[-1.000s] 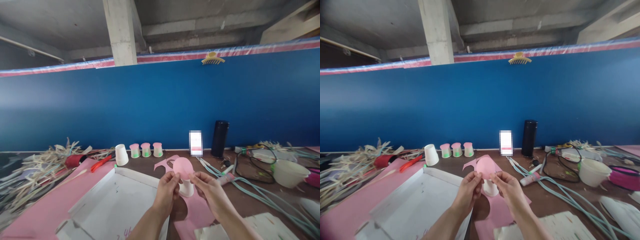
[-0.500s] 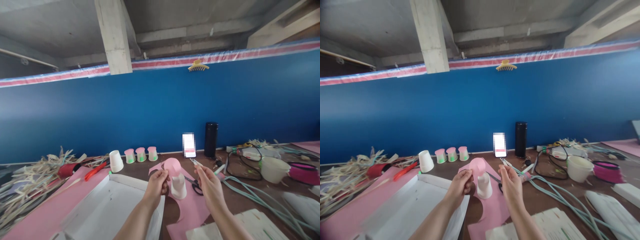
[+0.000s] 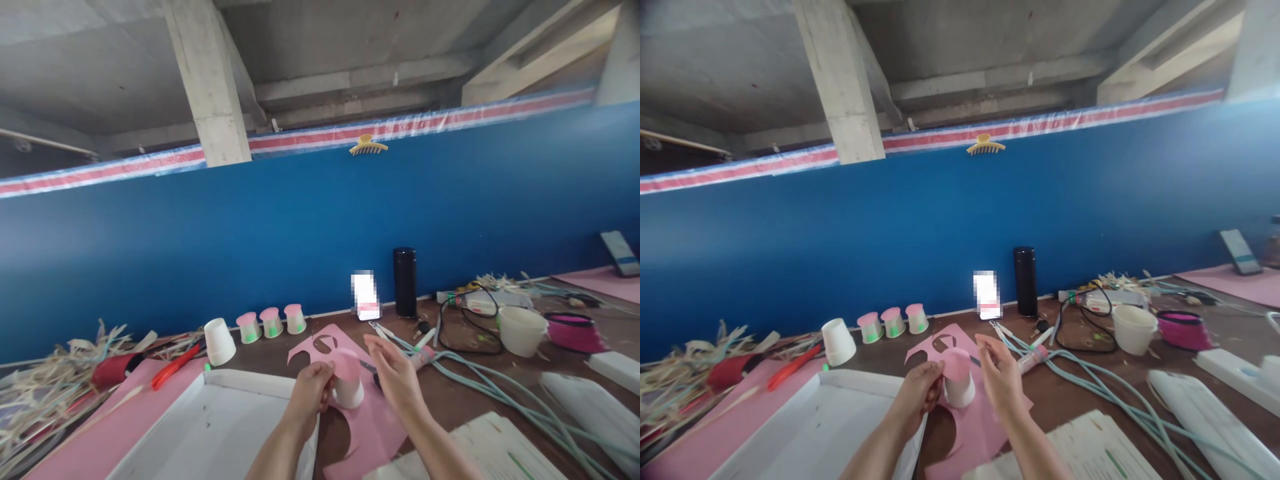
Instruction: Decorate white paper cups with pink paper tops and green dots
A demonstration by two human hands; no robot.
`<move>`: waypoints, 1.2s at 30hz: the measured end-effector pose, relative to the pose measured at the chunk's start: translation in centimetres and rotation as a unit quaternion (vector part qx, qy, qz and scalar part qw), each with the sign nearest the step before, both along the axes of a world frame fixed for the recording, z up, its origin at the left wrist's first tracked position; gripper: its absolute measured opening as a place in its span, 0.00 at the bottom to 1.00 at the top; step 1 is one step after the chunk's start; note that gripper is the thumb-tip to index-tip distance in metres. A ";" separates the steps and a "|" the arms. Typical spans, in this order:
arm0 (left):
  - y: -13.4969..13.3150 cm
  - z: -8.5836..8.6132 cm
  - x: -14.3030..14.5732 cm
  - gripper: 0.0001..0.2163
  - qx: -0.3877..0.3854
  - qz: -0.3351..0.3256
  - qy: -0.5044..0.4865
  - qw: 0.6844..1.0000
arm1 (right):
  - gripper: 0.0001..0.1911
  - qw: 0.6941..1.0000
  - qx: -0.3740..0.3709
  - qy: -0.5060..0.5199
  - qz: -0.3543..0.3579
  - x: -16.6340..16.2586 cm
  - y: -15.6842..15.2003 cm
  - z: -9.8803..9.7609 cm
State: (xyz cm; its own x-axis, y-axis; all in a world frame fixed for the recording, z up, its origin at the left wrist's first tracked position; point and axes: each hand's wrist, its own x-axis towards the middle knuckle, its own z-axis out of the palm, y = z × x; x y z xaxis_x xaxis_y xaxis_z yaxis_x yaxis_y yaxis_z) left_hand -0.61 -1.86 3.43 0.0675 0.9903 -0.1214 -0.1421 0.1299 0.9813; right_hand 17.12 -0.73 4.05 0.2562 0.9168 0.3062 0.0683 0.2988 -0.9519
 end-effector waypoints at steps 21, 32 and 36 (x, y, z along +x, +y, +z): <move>-0.4 0.3 0.6 0.22 -0.019 0.011 -0.009 1.000 | 0.26 0.950 0.081 -0.271 0.136 -1.2 -0.5 -0.9; -0.2 -0.1 0.5 0.22 -0.025 0.006 -0.019 0.999 | 0.28 0.929 0.123 -0.332 0.109 -1.4 -0.3 -1.4; -0.3 -0.1 0.5 0.22 -0.019 0.002 -0.021 1.000 | 0.27 0.927 0.129 -0.341 0.085 -1.4 -0.3 -1.6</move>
State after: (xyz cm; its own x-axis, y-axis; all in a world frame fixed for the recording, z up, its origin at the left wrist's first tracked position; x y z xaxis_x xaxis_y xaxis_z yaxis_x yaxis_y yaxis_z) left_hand -0.12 -2.17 3.36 0.0688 0.9853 -0.1563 -0.1846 0.1665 0.9686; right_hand 15.67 -1.04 2.40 -0.2194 0.8000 0.5584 0.5590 0.5722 -0.6001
